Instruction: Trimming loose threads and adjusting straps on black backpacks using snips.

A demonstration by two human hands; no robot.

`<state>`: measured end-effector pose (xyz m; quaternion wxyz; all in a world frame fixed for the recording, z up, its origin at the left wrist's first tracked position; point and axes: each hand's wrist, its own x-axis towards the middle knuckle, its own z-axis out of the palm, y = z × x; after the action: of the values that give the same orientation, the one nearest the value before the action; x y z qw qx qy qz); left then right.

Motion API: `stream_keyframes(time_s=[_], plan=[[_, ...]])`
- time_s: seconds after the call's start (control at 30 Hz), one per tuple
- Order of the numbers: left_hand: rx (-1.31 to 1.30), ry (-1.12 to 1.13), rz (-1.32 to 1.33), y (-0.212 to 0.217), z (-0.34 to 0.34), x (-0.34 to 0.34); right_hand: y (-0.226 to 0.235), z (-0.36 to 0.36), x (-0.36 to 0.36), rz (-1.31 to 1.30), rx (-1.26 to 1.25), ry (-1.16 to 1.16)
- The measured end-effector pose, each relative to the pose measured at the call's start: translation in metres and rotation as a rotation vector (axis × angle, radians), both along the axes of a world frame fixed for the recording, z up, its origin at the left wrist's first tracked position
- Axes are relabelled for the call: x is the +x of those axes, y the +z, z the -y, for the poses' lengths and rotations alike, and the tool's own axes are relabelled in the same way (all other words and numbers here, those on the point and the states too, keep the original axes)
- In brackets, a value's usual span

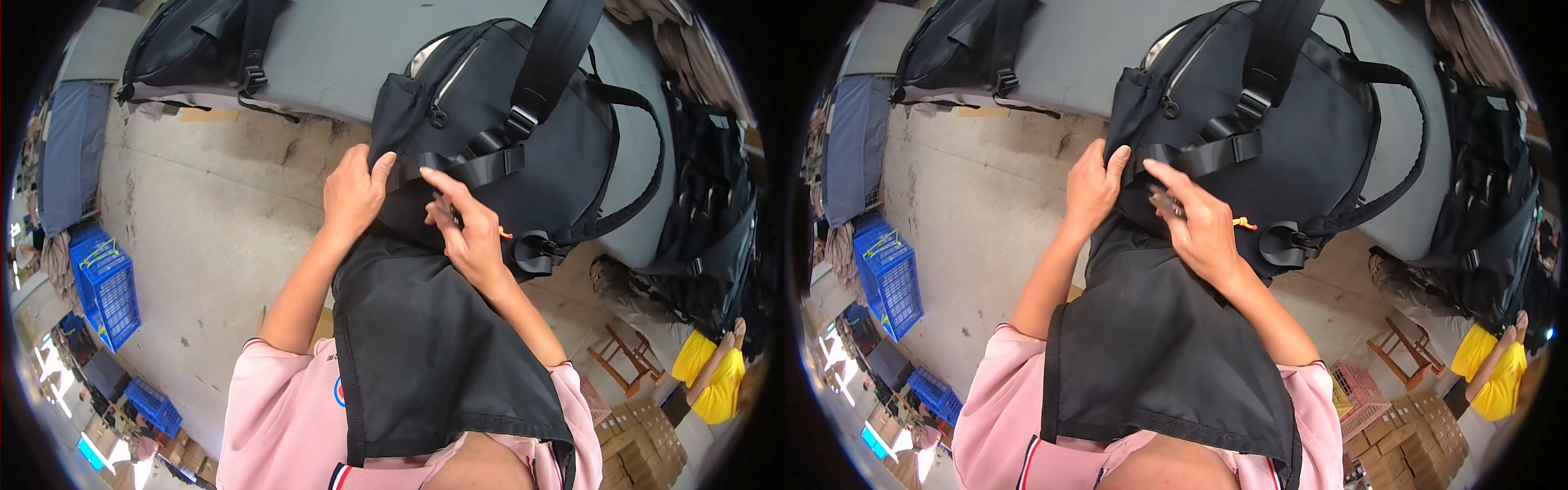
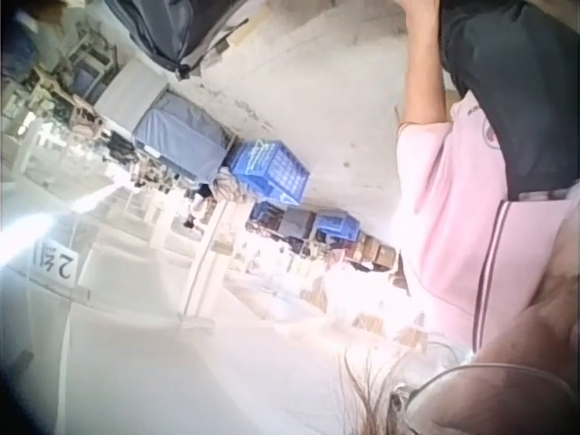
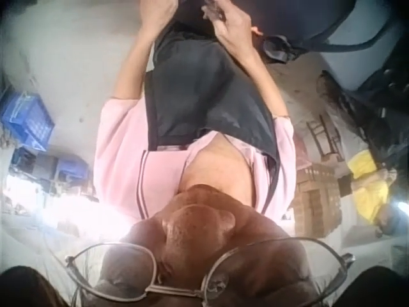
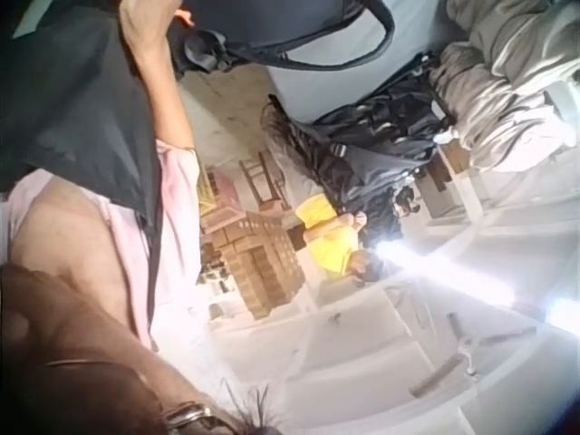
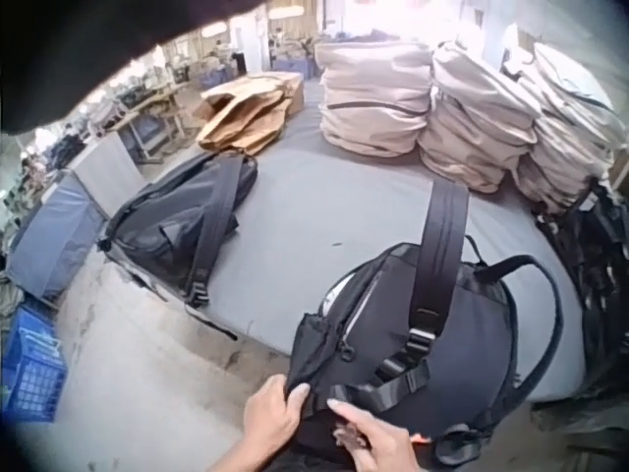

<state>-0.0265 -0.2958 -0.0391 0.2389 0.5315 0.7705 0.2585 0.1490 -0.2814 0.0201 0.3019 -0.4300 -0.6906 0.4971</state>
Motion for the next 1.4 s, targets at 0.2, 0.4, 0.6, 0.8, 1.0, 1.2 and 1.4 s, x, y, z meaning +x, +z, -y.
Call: stream_keyframes(time_s=[0.2,0.4,0.6,0.8,1.0,1.2,1.4], plan=[[0.281,0.033,0.479,0.013,-0.008,0.032,0.002,-0.014,0.000,-0.033,0.021,-0.194],[0.265,0.228,1.081,0.049,-0.017,0.054,0.027,-0.035,0.002,-0.149,-0.106,-0.363],[0.379,0.293,1.351,0.077,-0.032,0.058,0.065,-0.043,-0.003,-0.303,-0.101,-0.355],[0.534,0.276,1.376,0.109,-0.047,0.048,0.091,-0.073,-0.011,-0.127,0.243,-0.217],[0.304,0.341,1.367,0.077,-0.036,0.046,0.032,-0.098,-0.006,-0.060,-0.200,-0.061],[0.090,0.090,1.364,0.087,-0.031,0.043,0.047,-0.089,0.014,0.107,-0.193,-0.092],[0.140,0.025,1.437,0.085,-0.034,0.067,0.078,-0.039,0.053,0.154,0.194,-0.259]])
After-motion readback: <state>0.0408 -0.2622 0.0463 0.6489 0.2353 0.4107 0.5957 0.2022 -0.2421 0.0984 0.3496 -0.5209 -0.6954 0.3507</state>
